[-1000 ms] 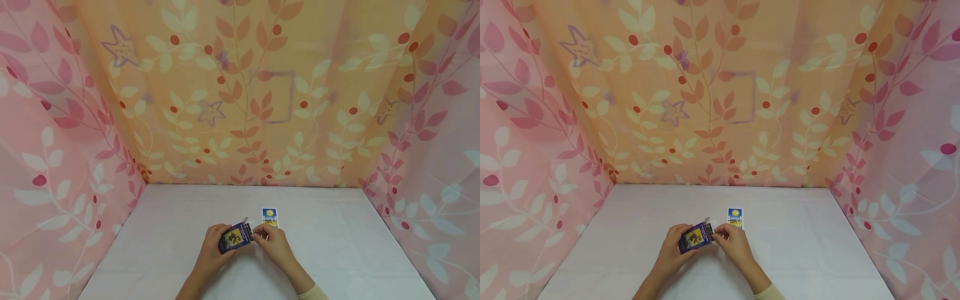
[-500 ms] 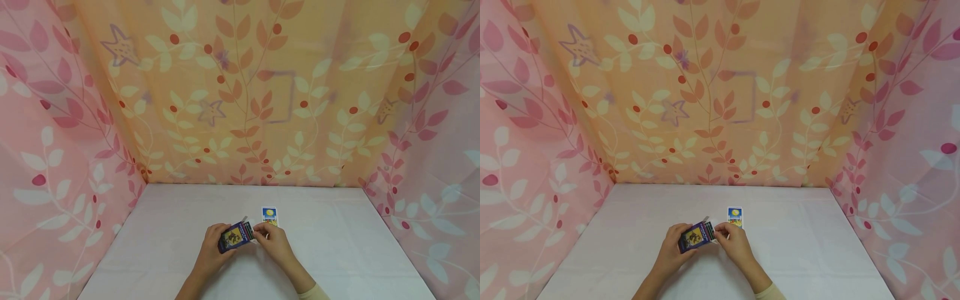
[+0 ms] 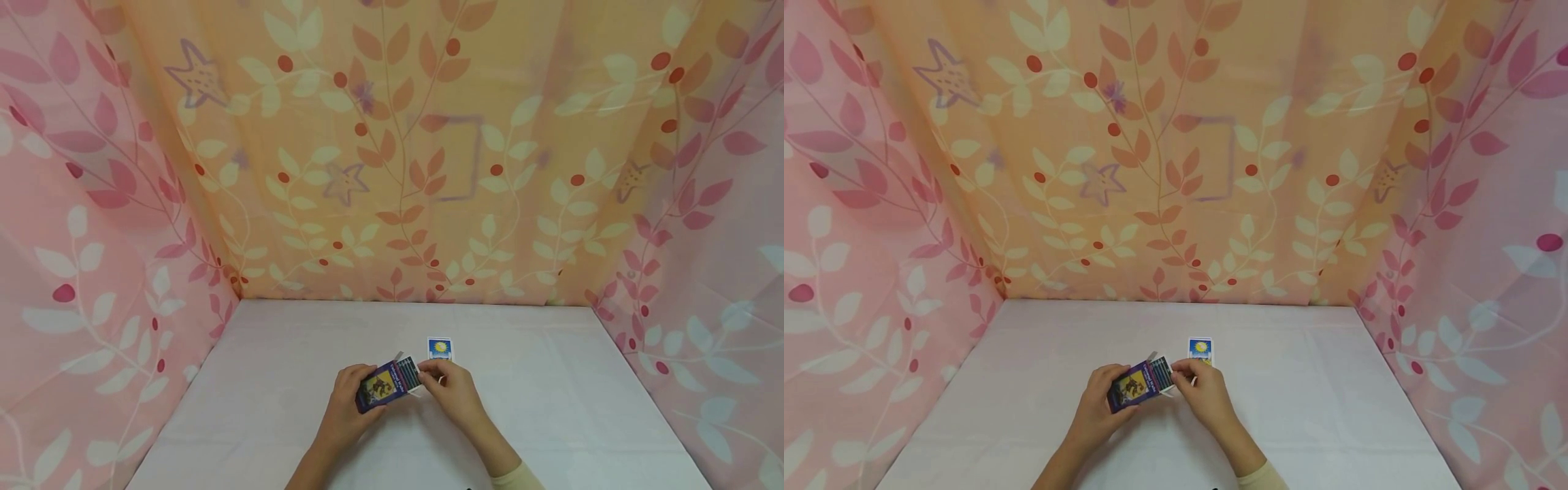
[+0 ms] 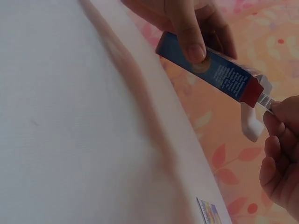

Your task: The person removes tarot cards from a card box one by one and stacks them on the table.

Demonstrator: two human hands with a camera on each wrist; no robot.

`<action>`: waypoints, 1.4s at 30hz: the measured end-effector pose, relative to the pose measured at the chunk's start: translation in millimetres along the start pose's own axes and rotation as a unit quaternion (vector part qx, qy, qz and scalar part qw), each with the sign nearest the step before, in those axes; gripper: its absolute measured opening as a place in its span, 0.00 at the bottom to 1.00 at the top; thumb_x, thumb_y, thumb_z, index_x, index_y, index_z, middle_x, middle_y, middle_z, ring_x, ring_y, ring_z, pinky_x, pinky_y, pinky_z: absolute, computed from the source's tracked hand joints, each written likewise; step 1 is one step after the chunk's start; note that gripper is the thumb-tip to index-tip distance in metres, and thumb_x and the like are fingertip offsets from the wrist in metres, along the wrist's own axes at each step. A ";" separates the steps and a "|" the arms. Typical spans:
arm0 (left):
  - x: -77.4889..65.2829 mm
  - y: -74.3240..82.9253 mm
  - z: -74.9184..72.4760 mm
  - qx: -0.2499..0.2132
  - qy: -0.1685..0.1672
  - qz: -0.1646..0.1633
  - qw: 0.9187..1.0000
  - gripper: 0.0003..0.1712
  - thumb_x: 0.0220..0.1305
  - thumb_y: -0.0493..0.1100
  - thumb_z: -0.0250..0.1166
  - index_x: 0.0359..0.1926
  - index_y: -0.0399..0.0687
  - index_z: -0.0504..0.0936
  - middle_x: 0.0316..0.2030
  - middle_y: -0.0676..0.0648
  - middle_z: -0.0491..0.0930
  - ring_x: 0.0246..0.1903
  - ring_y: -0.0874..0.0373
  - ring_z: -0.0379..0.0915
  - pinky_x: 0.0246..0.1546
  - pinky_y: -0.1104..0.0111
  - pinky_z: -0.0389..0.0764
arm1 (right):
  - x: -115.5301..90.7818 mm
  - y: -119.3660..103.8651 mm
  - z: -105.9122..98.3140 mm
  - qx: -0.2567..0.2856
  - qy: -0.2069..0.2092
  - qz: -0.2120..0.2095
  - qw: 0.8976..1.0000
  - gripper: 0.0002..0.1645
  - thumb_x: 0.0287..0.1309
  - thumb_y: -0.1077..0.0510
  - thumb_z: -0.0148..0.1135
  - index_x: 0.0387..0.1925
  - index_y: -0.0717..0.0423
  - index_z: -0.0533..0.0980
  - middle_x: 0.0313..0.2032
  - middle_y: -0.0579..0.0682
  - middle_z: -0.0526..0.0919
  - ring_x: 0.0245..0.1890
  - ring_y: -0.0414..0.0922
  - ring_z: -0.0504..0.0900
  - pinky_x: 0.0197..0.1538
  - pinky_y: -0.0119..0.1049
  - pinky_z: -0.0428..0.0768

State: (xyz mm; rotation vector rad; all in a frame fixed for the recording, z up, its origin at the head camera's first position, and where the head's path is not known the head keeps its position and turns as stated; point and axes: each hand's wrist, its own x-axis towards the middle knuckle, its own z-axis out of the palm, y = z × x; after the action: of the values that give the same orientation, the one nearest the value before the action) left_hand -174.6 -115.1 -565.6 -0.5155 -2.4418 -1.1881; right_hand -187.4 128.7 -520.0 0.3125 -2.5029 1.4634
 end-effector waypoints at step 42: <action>0.9 1.5 -2.2 -0.002 0.002 -0.026 1.000 0.47 0.44 0.42 0.86 0.67 0.53 0.75 0.62 0.58 0.71 0.62 0.64 0.63 0.64 0.55 0.76 | 13.8 6.1 -48.5 0.033 0.054 0.026 0.998 0.06 0.64 0.62 0.69 0.42 0.52 0.86 0.36 0.46 0.87 0.31 0.39 0.79 0.34 0.29 0.79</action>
State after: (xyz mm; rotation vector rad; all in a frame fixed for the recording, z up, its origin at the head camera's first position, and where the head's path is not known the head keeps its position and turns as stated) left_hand -174.3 -115.8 -562.9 -0.4543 -2.4644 -1.2132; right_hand -198.2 173.1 -497.8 0.1758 -2.3983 1.5418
